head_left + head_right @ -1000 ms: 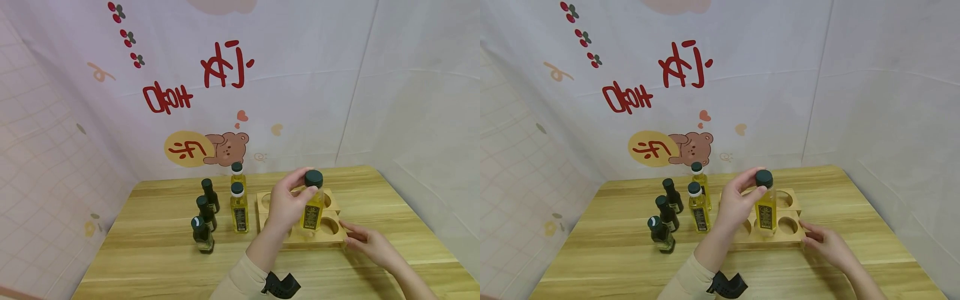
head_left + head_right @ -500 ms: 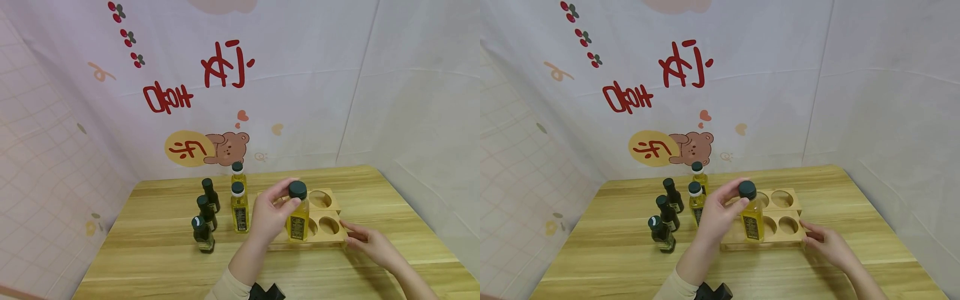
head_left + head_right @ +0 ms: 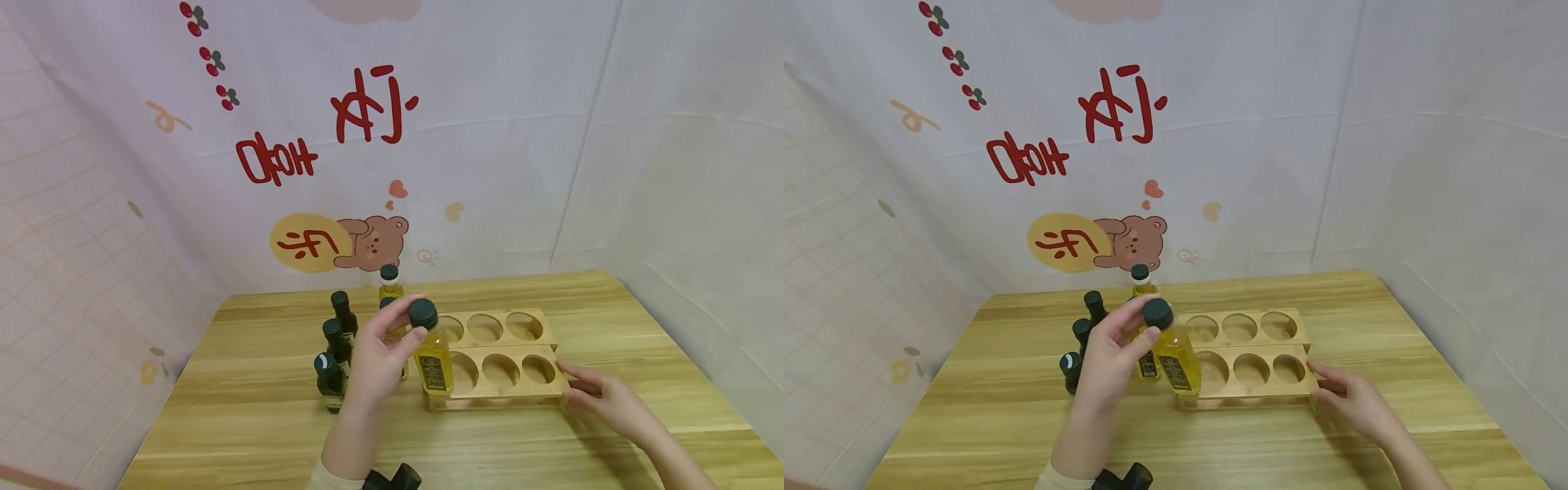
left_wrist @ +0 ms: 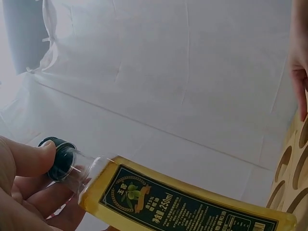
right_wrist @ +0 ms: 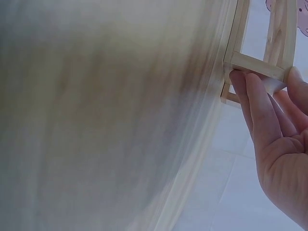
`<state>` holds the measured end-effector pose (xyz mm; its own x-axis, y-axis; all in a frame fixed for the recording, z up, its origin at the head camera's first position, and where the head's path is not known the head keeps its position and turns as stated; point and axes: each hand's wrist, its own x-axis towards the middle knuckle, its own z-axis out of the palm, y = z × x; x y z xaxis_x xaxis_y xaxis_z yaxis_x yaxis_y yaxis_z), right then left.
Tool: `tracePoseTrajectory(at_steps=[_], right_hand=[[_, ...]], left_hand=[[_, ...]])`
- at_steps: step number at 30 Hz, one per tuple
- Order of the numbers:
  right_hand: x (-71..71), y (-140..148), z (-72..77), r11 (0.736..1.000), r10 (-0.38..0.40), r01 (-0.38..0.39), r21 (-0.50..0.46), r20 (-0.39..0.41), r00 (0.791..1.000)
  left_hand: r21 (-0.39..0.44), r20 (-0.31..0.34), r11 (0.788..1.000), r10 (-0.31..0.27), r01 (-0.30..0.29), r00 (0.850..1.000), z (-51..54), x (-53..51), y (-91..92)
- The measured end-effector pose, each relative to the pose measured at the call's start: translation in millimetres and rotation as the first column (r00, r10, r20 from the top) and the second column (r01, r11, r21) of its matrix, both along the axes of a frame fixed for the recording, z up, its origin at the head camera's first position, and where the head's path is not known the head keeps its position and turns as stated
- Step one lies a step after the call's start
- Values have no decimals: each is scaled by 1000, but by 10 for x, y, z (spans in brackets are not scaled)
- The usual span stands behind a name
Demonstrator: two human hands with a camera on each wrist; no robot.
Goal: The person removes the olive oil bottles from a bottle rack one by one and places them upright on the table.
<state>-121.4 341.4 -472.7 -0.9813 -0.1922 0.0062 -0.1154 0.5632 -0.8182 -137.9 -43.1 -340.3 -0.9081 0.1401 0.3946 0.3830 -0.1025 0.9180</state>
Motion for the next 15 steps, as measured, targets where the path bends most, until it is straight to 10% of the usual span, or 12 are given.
tracePoseTrajectory(at_steps=[15], right_hand=[[-4,8,8,1000,-3,3,28,11,1000]], left_hand=[[8,18,999,49,-49,999,-134,79,-373]])
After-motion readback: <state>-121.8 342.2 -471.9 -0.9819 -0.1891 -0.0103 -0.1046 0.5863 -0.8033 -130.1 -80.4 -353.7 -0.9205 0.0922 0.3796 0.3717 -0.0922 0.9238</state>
